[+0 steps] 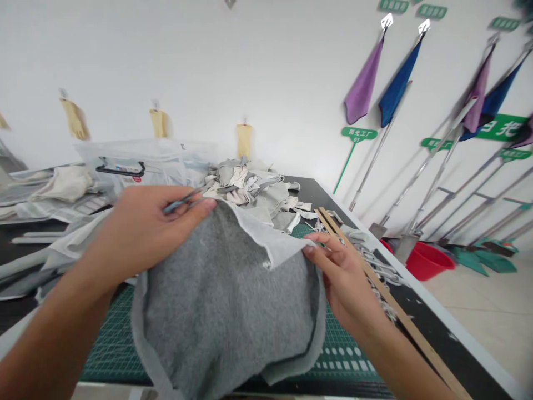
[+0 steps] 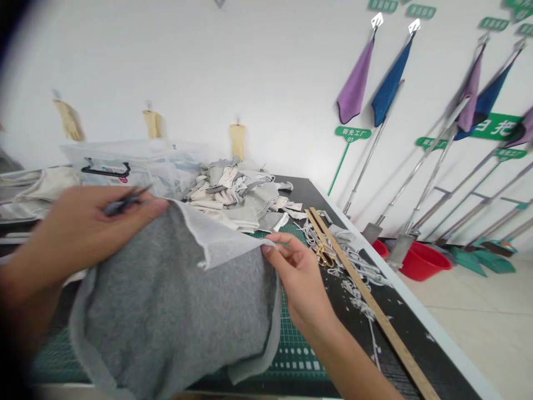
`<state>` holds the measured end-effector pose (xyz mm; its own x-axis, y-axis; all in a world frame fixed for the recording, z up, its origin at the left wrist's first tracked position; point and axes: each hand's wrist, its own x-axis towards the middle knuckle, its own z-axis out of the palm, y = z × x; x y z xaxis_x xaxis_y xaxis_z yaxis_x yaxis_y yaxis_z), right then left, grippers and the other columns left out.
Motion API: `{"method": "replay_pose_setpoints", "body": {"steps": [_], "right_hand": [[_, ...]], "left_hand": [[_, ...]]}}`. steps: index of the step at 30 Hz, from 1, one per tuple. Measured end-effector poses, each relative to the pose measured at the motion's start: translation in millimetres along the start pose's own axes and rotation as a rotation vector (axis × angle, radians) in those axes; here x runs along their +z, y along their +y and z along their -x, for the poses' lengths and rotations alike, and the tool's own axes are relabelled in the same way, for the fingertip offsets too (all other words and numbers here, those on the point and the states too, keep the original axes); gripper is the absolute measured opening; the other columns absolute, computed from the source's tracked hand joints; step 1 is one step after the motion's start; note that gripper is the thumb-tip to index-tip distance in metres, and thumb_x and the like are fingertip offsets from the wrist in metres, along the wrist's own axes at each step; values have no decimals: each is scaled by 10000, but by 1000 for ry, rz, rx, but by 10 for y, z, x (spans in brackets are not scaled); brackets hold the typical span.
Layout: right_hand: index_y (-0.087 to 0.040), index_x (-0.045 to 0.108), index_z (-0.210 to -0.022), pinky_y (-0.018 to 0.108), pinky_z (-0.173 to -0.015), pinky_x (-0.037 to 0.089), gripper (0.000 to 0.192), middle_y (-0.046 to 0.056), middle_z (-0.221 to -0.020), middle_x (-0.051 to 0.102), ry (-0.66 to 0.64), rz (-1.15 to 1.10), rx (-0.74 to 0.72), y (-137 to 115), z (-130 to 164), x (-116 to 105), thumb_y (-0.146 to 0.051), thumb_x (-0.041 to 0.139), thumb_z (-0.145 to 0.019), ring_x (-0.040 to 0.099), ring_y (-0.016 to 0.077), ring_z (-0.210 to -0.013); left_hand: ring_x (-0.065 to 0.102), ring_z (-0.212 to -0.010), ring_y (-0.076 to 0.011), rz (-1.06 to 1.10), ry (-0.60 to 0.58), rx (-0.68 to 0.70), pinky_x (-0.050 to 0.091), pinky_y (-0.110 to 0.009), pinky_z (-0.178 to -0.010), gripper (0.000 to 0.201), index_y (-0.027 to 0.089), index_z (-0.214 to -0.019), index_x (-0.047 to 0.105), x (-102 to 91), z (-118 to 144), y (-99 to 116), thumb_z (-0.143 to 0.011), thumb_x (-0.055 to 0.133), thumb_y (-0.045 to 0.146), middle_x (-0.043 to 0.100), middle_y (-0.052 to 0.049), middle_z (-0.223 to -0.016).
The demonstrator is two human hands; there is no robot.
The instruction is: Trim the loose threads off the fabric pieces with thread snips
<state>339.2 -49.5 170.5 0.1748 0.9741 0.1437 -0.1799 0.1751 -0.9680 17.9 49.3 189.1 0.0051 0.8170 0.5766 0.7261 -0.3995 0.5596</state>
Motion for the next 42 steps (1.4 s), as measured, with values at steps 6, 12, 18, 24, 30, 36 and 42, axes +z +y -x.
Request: {"method": "replay_pose_setpoints", "body": {"steps": [6, 12, 18, 24, 30, 36, 42], "right_hand": [[-226, 690, -881, 266, -477, 424, 275, 12, -672, 686, 105, 239, 170, 1045, -534, -346, -413, 772, -696, 589, 177, -543], [-169, 705, -905, 358, -625, 552, 216, 76, -778, 723, 128, 571, 55, 1622, -851, -629, -184, 701, -690, 681, 229, -655], [-204, 655, -1266, 501, -1123, 414, 484, 125, -1319, 611, -57, 883, -297, 1559, -774, -582, -139, 664, -786, 561, 303, -1257], [-233, 724, -1168, 442, -1036, 480, 403, 90, -1215, 689, -373, 1048, -457, 1749, -926, -297, -162, 779, -775, 619, 285, -1153], [-194, 746, -1008, 348, -884, 530, 157, 68, -970, 762, -307, 1143, -480, 1946, -1245, -304, -173, 603, -946, 698, 223, -928], [-174, 703, -1113, 325, -786, 552, 233, 84, -955, 740, -105, 1203, -477, 2041, -1372, -427, -151, 538, -951, 705, 214, -814], [-149, 597, -1310, 406, -887, 552, 461, 174, -1225, 612, 27, 1243, -551, 2073, -1422, -541, -39, 458, -885, 659, 278, -1063]], "left_hand": [[661, -952, -193, -238, -471, 56, 561, -406, -861, 313, 142, -1099, 653, 1030, -218, 64, -964, 615, 421, 680, -64, -1067], [646, -1084, -231, -168, -655, -23, 571, -450, -915, 376, 168, -1273, 596, 1793, -30, -522, -964, 625, 381, 626, -102, -1272], [649, -1081, -231, -63, -632, -33, 571, -448, -918, 376, 170, -1275, 598, 1691, 318, -594, -968, 618, 387, 631, -99, -1271], [706, -918, -197, -114, -656, 0, 554, -377, -898, 342, 226, -1254, 672, 1542, 723, -496, -1005, 521, 406, 747, -73, -1090], [717, -1037, -307, -278, -705, 53, 524, -422, -925, 351, 337, -1251, 714, 1522, 996, -556, -943, 558, 397, 783, -76, -1088], [721, -1064, -273, -378, -708, 46, 527, -387, -928, 389, 351, -1329, 658, 1446, 1008, -665, -976, 497, 371, 775, -65, -1137], [721, -1073, -276, -473, -687, 16, 538, -393, -915, 404, 323, -1329, 658, 1384, 982, -733, -981, 455, 334, 770, -75, -1150]]}}
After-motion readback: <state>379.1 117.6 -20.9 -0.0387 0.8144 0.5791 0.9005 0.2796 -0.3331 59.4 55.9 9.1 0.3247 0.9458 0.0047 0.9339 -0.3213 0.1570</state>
